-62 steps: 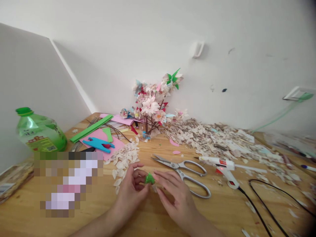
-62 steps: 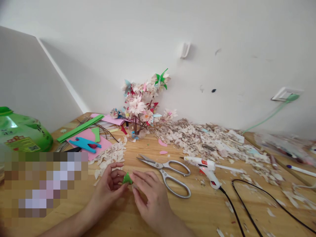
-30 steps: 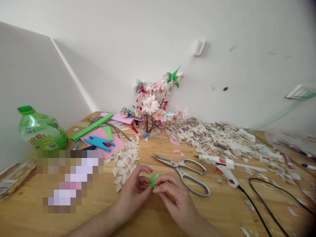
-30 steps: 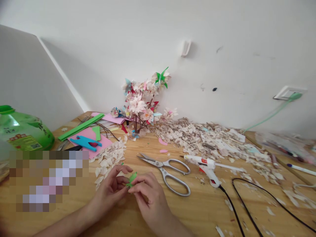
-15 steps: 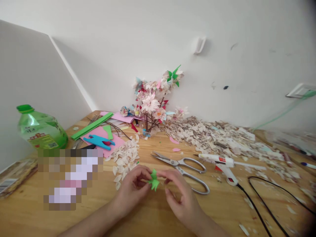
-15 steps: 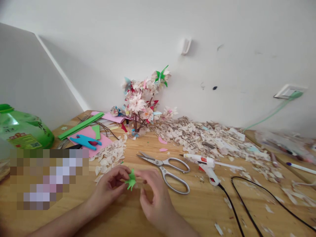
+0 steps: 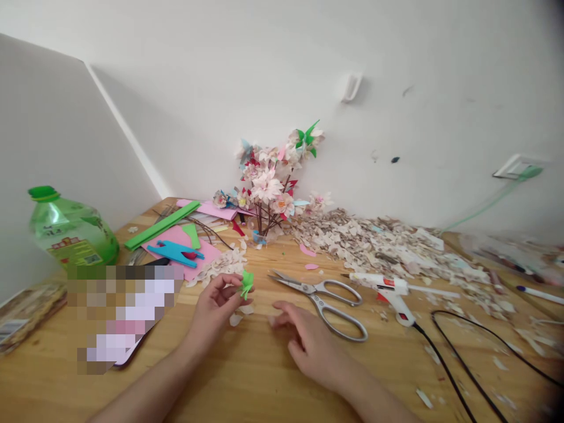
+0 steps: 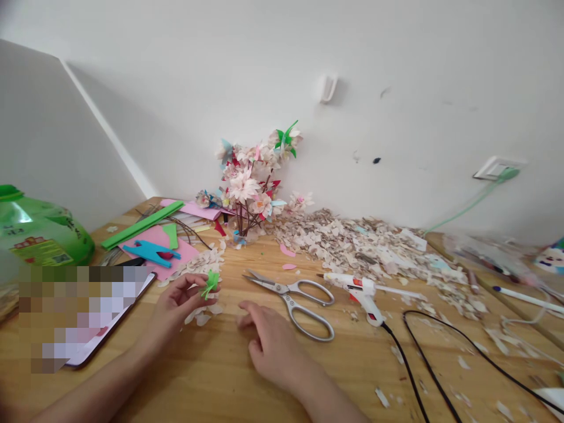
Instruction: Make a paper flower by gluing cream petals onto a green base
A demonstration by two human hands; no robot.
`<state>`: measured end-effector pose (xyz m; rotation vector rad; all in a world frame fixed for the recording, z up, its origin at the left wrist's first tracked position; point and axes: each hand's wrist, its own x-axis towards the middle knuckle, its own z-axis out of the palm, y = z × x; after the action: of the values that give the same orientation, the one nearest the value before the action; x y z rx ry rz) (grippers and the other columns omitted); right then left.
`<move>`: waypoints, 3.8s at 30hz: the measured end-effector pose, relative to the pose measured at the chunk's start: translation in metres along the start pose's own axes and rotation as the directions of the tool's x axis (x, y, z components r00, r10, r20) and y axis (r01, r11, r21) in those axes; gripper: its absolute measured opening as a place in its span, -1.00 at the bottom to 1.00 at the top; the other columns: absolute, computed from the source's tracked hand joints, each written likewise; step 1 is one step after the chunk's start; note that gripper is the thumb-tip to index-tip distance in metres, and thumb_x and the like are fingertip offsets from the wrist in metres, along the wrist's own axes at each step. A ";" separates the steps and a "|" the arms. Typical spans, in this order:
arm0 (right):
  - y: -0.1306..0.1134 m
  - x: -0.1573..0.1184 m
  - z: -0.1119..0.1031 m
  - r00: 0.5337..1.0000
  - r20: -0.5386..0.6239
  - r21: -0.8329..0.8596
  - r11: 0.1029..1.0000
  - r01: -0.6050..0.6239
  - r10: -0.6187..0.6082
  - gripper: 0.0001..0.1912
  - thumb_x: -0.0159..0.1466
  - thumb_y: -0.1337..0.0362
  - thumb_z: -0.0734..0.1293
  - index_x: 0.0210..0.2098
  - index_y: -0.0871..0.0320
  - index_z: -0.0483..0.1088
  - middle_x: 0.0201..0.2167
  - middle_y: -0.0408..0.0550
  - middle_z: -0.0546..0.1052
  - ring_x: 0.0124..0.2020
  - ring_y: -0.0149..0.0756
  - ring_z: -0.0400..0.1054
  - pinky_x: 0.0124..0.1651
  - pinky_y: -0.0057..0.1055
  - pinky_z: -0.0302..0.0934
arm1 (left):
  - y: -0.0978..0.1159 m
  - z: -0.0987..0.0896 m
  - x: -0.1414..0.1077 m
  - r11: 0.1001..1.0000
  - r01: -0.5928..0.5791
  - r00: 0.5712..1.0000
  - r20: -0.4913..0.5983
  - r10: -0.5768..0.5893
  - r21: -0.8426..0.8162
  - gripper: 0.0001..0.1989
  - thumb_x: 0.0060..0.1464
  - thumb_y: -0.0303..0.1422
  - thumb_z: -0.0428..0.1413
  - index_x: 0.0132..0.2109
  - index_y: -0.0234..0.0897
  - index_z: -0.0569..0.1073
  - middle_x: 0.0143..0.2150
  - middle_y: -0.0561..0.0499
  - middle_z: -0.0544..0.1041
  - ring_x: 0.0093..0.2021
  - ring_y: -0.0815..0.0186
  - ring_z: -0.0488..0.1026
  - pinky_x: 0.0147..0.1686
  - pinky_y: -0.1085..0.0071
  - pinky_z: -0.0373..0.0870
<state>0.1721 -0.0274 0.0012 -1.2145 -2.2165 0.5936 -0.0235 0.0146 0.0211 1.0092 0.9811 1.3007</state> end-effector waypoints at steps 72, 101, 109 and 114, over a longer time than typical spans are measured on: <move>-0.003 -0.006 -0.008 0.999 -0.051 -0.249 0.968 -0.029 0.017 -0.86 0.08 0.50 0.28 -0.41 0.15 0.38 -0.38 -0.08 0.34 -0.28 -0.27 0.23 -0.26 -0.39 0.16 | -0.035 0.011 -0.016 0.543 -0.509 0.842 0.516 0.154 0.668 -0.82 -0.10 -0.51 0.10 -0.29 -0.18 0.41 -0.18 -0.03 0.38 -0.05 0.20 0.28 -0.04 0.19 0.23; 0.007 -0.038 -0.048 0.980 -0.178 -0.304 0.942 -0.143 0.092 -0.81 0.17 0.17 0.26 -0.26 0.12 0.35 -0.25 -0.02 0.47 -0.20 -0.20 0.32 -0.14 -0.29 0.21 | -0.032 0.016 -0.018 0.434 -0.625 0.740 0.670 0.064 0.649 -0.54 -0.27 -0.66 -0.04 -0.16 -0.15 0.19 -0.32 0.13 0.47 -0.14 0.33 0.38 0.20 0.11 -0.09; 0.096 -0.103 -0.116 0.628 -0.586 -0.187 0.669 -0.720 0.512 -0.60 0.04 -0.14 0.20 -0.51 0.08 0.18 -0.59 -0.14 0.33 -0.56 -0.26 0.26 -0.49 -0.34 0.18 | -0.033 0.016 -0.019 0.426 -0.625 0.745 0.663 0.077 0.654 -0.55 -0.28 -0.67 -0.05 -0.20 -0.14 0.18 -0.32 0.13 0.47 -0.14 0.32 0.38 0.18 0.07 -0.06; 0.133 -0.084 -0.116 0.627 -0.548 -0.083 0.710 -0.700 0.554 -0.43 -0.11 -0.14 0.30 -0.32 0.21 0.28 -0.40 0.02 0.43 -0.41 -0.16 0.34 -0.39 -0.29 0.25 | -0.033 0.016 -0.020 0.433 -0.627 0.746 0.659 0.094 0.647 -0.60 -0.23 -0.65 -0.04 -0.22 -0.13 0.20 -0.33 0.12 0.48 -0.15 0.31 0.39 0.18 0.02 -0.08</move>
<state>0.3675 -0.0199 -0.0116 -2.0808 -1.4262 0.1540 0.0005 -0.0058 -0.0059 2.3768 0.9486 0.6915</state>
